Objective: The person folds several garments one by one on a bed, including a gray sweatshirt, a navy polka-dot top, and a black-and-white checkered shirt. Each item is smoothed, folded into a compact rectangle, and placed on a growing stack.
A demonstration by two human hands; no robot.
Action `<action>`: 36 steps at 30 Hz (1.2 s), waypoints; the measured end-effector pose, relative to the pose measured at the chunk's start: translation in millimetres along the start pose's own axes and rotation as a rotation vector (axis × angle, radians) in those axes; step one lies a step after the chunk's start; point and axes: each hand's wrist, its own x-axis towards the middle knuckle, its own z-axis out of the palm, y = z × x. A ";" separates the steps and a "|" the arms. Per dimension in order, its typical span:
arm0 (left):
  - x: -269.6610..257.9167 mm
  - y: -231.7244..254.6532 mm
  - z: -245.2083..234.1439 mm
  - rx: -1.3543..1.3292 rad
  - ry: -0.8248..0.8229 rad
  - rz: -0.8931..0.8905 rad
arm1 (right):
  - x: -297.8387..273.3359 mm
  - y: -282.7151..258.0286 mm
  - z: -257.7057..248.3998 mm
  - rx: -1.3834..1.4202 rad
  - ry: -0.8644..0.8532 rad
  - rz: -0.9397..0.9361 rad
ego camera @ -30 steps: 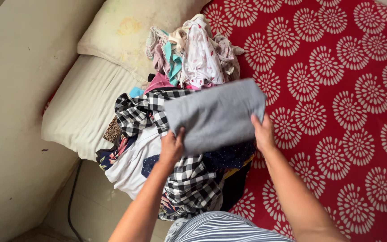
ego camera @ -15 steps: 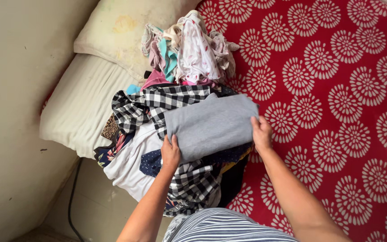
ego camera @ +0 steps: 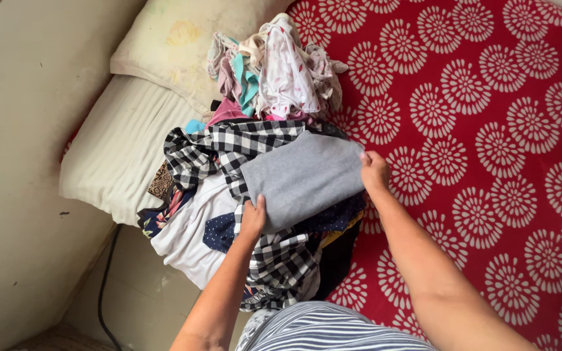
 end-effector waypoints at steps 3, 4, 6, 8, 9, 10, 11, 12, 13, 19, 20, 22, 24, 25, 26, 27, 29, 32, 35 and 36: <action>1.0 -3.3 -2.7 -0.218 -0.199 -0.100 | -7.9 27.3 7.8 0.290 0.072 0.221; -0.5 -1.1 -6.4 -0.295 -0.265 -0.095 | -16.1 33.8 5.5 0.397 0.088 0.311; -4.0 10.2 -14.2 -0.341 -0.340 -0.167 | -39.3 36.8 -4.9 0.611 0.121 0.487; -7.7 26.9 -20.5 -0.278 -0.360 -0.324 | -75.2 25.9 -22.7 0.669 -0.016 0.770; -12.2 34.6 -21.5 -0.291 -0.379 -0.332 | -100.8 13.4 -29.2 0.850 -0.165 0.842; -16.1 43.0 -21.7 -0.303 -0.399 -0.338 | -120.9 -3.1 -33.9 1.031 -0.316 0.907; -20.2 50.9 -21.0 -0.314 -0.420 -0.345 | -133.9 -23.5 -33.3 1.114 -0.459 1.035; -26.9 56.6 -18.6 -0.390 -0.442 -0.361 | -149.3 -42.9 -33.9 1.193 -0.603 1.165; -34.6 61.4 -15.3 -0.466 -0.463 -0.378 | -156.6 -60.2 -34.6 1.257 -0.657 1.142; -79.0 75.1 -3.7 -0.671 -0.528 -0.466 | -134.7 -89.3 -23.8 1.378 -0.653 1.157; -83.4 75.5 -4.3 -0.700 -0.527 -0.464 | -126.3 -84.0 -18.4 1.404 -0.702 1.130; -90.0 75.5 -9.2 -0.687 -0.530 -0.472 | -120.9 -74.4 -7.4 1.384 -0.725 1.138; -94.7 77.5 -14.6 -0.665 -0.518 -0.454 | -119.2 -70.0 -3.2 1.290 -0.675 1.202; -96.5 79.5 -17.0 -0.650 -0.504 -0.433 | -120.1 -71.3 -3.5 1.276 -0.676 1.214; -98.6 80.9 -19.8 -0.634 -0.488 -0.412 | -122.9 -75.0 -5.0 1.262 -0.678 1.227; -100.9 82.4 -21.5 -0.641 -0.468 -0.363 | -126.4 -80.4 -8.0 1.248 -0.680 1.240; -108.9 82.9 -20.1 -0.653 -0.430 -0.268 | -136.8 -91.6 -19.9 1.200 -0.666 1.259; -124.5 80.3 -5.3 -0.782 -0.433 -0.210 | -143.8 -105.5 -39.2 1.290 -0.684 1.231; -137.8 68.8 9.6 -0.768 -0.500 -0.286 | -139.3 -109.2 -52.7 1.260 -0.694 1.108; -139.6 62.0 8.7 -0.775 -0.594 -0.260 | -135.8 -107.8 -58.2 1.215 -0.689 1.057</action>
